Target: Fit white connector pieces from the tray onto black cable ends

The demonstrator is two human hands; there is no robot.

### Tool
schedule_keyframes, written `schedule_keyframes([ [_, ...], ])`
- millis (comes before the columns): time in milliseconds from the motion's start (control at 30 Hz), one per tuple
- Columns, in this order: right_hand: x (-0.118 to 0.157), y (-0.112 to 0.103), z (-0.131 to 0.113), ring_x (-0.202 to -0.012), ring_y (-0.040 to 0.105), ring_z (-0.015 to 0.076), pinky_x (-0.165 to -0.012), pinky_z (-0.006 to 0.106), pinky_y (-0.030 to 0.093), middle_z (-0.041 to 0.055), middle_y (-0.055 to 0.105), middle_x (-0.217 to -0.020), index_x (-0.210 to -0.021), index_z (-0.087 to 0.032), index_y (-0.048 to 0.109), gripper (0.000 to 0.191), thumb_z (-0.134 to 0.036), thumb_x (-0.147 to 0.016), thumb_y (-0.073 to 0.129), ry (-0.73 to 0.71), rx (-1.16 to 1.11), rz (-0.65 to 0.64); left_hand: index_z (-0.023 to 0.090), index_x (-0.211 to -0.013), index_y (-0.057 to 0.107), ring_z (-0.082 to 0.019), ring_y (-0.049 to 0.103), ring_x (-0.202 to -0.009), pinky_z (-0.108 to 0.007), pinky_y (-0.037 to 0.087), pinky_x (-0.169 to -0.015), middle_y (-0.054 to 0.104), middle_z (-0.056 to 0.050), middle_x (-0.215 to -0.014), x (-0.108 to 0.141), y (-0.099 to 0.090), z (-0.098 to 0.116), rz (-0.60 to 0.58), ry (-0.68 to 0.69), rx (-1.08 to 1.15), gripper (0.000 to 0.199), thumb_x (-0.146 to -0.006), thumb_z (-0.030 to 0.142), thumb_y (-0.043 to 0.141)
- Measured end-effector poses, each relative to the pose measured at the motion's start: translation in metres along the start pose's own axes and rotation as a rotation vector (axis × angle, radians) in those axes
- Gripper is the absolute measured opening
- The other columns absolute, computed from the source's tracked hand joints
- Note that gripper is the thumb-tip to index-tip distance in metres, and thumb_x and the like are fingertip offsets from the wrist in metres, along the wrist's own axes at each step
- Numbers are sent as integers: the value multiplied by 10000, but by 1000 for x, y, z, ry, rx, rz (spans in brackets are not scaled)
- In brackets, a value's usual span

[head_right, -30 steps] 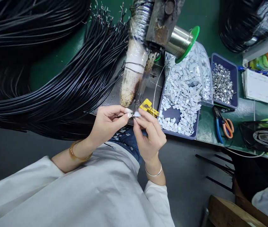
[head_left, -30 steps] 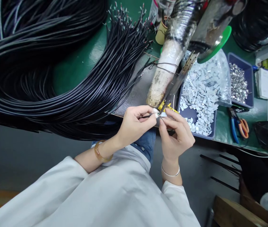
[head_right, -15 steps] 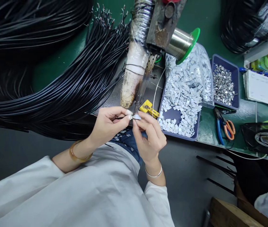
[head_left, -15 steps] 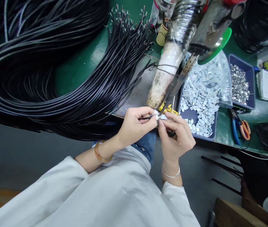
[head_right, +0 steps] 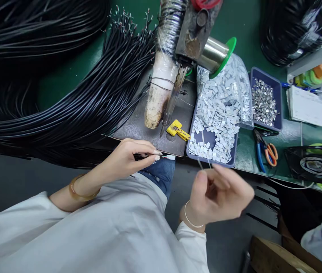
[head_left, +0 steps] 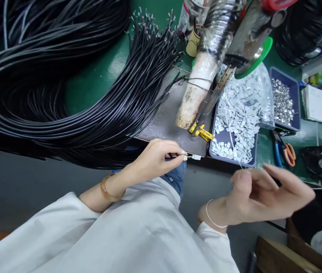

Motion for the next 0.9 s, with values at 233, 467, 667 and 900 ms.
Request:
schedule_keyframes([
  [233, -22, 6, 61, -666, 672, 170, -685, 309, 494, -7, 689, -728, -839, -229, 619, 119, -336, -879, 653, 138, 481, -501, 159, -1135, 726, -287, 642, -1104, -429, 508, -969, 698, -133, -1217, -13, -35, -7, 435, 17, -663, 264, -928, 186, 565],
  [467, -39, 52, 92, -672, 574, 160, -697, 320, 432, 6, 642, -737, -720, -218, 593, 104, -285, -798, 585, 116, 447, -646, 108, -1073, 725, -312, 681, -934, -395, 507, -756, 695, -178, -1027, -40, -36, -8, 274, -136, -979, 331, -932, 88, 426],
  [667, -46, 46, 96, -637, 554, 142, -682, 313, 412, -21, 601, -672, -646, -214, 559, 97, -242, -727, 604, 186, 391, -777, 123, -1092, 754, -195, 657, -756, -310, 479, -714, 697, -90, -842, -4, -44, -17, 476, 59, -737, 311, -946, 145, 481],
  [900, -31, 27, 74, -713, 607, 153, -622, 289, 471, 3, 636, -786, -730, -222, 554, 99, -250, -794, 625, 148, 295, -379, 158, -907, 741, -69, 419, -490, -211, 344, -477, 542, 40, -572, 15, -36, 5, 593, -10, 171, 121, -842, 254, 707],
])
Point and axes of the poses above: each hand's wrist, its own x-axis away from the middle knuckle, its own y-axis out of the palm, z = x × y, the point moved 1 cm from there along -x, towards the middle knuckle
